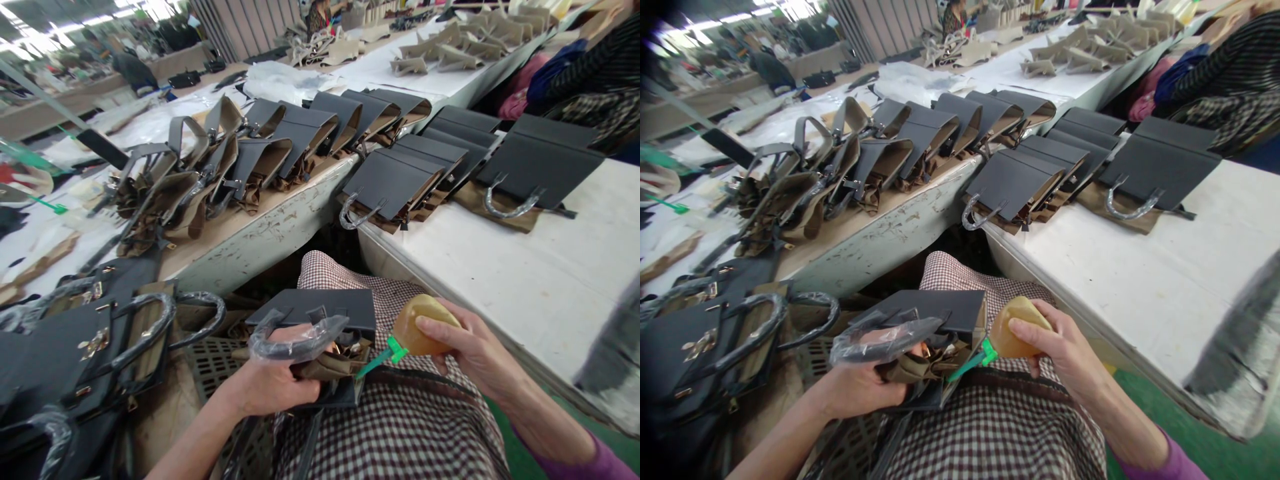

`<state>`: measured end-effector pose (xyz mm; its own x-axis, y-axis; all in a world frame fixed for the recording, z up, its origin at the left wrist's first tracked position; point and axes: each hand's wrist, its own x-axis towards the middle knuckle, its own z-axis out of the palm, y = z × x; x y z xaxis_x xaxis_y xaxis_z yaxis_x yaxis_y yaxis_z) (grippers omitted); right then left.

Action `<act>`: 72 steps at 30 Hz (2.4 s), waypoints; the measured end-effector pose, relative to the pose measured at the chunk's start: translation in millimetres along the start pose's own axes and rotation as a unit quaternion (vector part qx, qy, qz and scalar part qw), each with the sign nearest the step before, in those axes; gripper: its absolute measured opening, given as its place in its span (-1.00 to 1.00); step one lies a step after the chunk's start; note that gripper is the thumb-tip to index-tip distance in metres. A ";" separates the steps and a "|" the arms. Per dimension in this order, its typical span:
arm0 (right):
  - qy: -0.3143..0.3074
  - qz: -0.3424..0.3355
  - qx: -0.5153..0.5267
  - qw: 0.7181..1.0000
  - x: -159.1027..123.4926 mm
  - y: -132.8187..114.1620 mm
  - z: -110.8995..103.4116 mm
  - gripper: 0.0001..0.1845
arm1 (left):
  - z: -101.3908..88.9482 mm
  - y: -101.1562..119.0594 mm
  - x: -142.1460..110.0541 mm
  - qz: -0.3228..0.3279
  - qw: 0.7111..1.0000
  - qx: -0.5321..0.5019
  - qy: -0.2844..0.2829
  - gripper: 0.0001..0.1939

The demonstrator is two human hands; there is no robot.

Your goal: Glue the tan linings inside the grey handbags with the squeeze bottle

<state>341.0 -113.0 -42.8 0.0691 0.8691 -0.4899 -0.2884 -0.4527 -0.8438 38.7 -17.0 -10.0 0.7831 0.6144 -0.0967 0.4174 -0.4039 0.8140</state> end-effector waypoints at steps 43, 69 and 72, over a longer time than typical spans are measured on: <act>0.142 -0.096 -0.159 0.972 34.1 68.9 -35.9 -0.36 | -12.9 4.7 16.2 0.021 0.993 0.109 0.033 -0.61; -0.216 -0.033 0.470 0.855 15.1 2.7 79.1 -0.55 | 1.4 9.6 31.2 -0.260 0.669 -0.519 0.464 -0.80; -0.194 -0.012 0.440 0.877 21.8 -0.1 86.9 -0.62 | 9.9 13.7 20.0 -0.270 0.678 -0.523 0.441 -0.78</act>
<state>259.6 -76.7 -34.3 -0.1957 0.9561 -0.2180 -0.9281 -0.2524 -0.2738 64.6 -17.0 -6.5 -0.1258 0.8338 -0.5376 -0.3831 0.4590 0.8016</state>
